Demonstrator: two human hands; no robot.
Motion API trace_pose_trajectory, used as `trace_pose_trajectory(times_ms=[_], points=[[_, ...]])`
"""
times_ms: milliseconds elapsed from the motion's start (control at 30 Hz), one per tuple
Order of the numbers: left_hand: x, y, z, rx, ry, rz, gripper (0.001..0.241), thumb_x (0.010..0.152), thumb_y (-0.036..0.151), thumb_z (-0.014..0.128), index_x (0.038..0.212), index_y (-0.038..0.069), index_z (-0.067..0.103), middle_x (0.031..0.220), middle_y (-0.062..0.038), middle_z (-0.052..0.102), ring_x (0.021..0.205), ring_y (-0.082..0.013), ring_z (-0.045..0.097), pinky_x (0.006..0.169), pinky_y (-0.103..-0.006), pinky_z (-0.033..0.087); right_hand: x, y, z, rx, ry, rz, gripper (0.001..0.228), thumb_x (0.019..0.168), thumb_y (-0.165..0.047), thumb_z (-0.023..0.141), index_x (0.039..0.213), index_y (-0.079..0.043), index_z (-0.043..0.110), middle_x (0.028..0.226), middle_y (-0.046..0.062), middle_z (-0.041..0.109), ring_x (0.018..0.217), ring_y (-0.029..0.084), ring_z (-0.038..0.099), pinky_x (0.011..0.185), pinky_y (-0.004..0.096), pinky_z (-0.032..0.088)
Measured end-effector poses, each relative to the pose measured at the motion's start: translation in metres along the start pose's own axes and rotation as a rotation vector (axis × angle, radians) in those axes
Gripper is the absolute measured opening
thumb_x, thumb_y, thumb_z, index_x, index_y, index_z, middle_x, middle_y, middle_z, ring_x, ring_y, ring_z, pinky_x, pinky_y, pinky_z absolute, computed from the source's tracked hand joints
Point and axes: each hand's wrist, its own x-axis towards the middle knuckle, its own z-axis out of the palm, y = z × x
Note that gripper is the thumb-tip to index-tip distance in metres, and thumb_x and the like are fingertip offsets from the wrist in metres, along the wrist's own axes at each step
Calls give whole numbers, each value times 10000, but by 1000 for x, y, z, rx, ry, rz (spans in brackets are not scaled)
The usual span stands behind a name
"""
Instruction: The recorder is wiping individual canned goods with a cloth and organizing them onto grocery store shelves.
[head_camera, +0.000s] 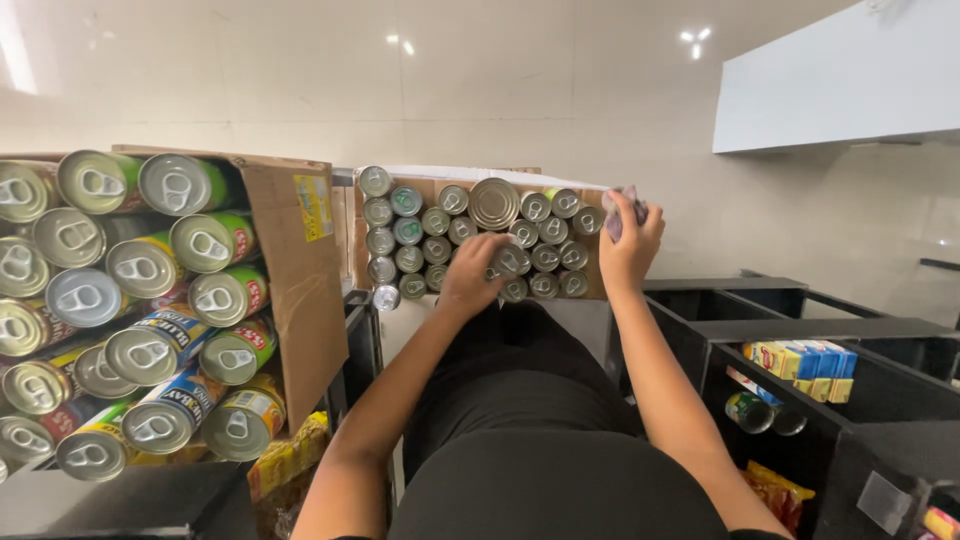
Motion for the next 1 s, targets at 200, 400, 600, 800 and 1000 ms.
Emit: trace_pose_trajectory(times_ms=[200,400,600,800,1000], points=[[-5,-21,20,40,-105,97,641,728,41,819,1322,134,597,1263,-64,624,1230,-320,588,1028,-396,510,44,-14,41,-254,-308,-61,558,761,-339,894,1263,-292,655,1283,135,486,1171,401,490,863,582,479],[13,-14,1,12,-122,140,735,699,309,871,1301,42,545,1245,-130,567,1161,-359,570,949,-455,482,52,13,79,-340,-591,-159,713,658,-472,910,1302,-371,622,1229,145,549,1108,452,544,1036,580,374],[27,-19,-2,-138,-164,-65,498,926,365,737,1283,50,590,1232,-118,627,1119,-301,654,905,-403,552,72,25,75,-154,-739,-100,660,642,-485,900,1227,-348,628,1188,95,644,1160,377,611,1013,553,386],[58,-30,14,-33,-138,-64,294,945,284,737,1150,92,651,1042,-101,618,975,-308,648,820,-423,543,83,29,55,75,-755,-74,619,674,-362,896,1234,-304,638,1214,127,611,1182,370,599,992,514,456],[91,-27,29,38,-132,67,307,882,170,767,1148,108,627,1028,-100,601,1028,-340,632,850,-451,526,88,14,6,233,-664,8,542,726,-245,861,1227,-270,656,1196,114,600,1153,327,618,970,432,521]])
